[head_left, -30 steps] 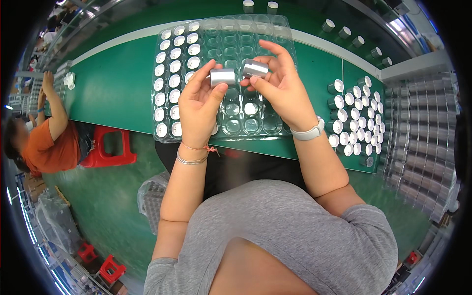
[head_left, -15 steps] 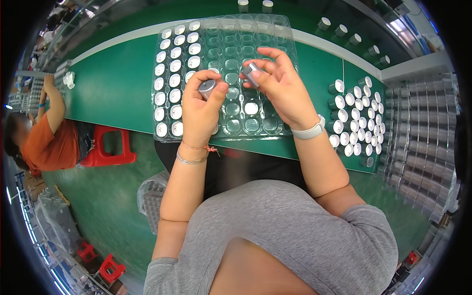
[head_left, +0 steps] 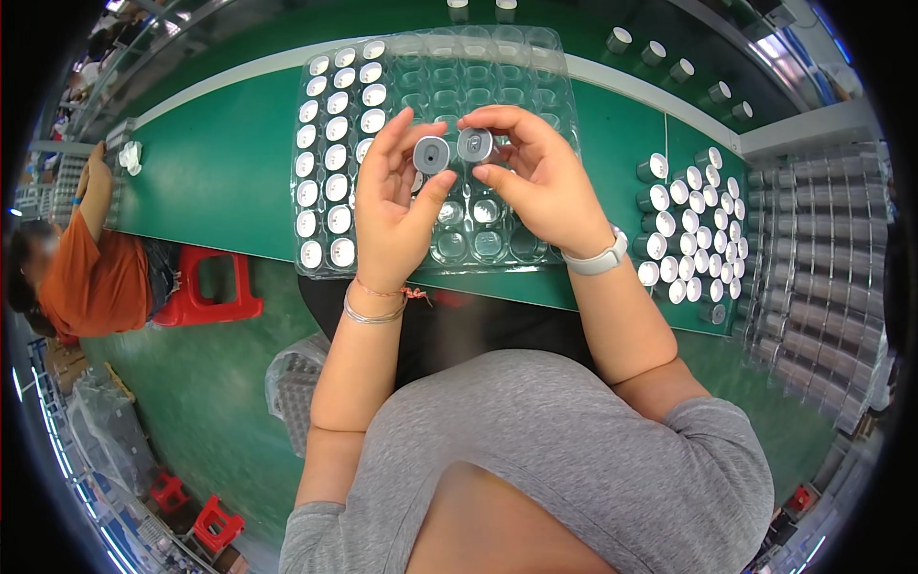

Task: Inspecting small cylindrical electronic components and organizing them into a plastic tray on an assembly line.

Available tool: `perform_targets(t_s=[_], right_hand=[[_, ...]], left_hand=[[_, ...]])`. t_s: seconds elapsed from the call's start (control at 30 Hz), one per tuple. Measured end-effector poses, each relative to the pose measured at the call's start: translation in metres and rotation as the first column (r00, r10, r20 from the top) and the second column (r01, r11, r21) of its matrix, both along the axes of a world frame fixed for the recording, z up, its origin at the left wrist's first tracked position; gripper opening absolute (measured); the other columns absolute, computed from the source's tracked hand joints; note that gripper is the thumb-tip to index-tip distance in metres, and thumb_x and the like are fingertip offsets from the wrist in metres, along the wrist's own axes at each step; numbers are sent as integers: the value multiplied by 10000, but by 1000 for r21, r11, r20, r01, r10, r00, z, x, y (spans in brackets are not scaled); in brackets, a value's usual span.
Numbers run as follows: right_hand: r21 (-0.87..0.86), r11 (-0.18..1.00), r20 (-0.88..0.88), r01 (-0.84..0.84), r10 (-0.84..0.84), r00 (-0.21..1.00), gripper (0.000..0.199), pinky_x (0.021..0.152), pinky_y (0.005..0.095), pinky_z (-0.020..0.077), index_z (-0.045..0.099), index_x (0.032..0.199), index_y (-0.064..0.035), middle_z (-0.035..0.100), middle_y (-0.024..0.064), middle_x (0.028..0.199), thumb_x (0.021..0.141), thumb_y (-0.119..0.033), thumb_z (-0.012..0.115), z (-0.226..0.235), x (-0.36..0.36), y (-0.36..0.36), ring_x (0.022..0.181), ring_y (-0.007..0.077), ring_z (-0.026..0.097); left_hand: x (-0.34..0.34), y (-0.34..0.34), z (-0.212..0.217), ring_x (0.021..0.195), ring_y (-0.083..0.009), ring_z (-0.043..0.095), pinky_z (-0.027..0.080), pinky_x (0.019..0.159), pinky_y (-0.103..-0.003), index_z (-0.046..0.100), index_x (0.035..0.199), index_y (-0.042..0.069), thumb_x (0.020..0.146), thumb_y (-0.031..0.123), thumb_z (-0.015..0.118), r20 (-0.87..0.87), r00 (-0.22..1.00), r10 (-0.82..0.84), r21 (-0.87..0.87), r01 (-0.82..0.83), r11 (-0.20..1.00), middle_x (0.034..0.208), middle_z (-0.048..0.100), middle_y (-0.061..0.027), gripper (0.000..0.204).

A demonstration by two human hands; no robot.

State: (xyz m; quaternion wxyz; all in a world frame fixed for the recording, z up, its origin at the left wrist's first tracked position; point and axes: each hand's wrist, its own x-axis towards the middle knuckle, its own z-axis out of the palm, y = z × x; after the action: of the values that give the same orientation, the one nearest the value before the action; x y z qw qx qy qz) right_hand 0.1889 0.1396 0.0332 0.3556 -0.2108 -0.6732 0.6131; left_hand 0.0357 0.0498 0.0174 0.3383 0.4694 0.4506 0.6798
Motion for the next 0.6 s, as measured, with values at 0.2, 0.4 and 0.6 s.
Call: perform_targets(t_s=[0.2,0.4,0.6], right_hand=[[-35,999,-100,-38,34,994,501,1036,363,434,499,1307,-13,560,117,1246,830,108,592,3,-3,-7,1211,211,526],[-48,997,-80,-55,51,995,506,1055,371,421,498,1308,-16,562,119,1246,828,122,580,5,-3,-9,1207,213,531],[-57,996,-58,-65,62,996,515,1065,365,416,495,1313,-19,559,125,1263,825,129,565,3,-3,-8,1218,217,529]], left_hand=[[-2,1,-4,1159,-240,583,461,995,-361,461,1329,-12,764,-58,753,2,998,70,13,-70,997,1205,597,-149,638],[-2,0,-4,1123,-232,607,491,946,-344,537,1220,-14,726,-48,794,-31,994,109,-16,-110,994,1157,619,-135,558],[-2,0,-4,1118,-231,611,493,948,-345,549,1190,-13,719,-48,800,-18,994,109,-15,-109,994,1139,628,-129,535]])
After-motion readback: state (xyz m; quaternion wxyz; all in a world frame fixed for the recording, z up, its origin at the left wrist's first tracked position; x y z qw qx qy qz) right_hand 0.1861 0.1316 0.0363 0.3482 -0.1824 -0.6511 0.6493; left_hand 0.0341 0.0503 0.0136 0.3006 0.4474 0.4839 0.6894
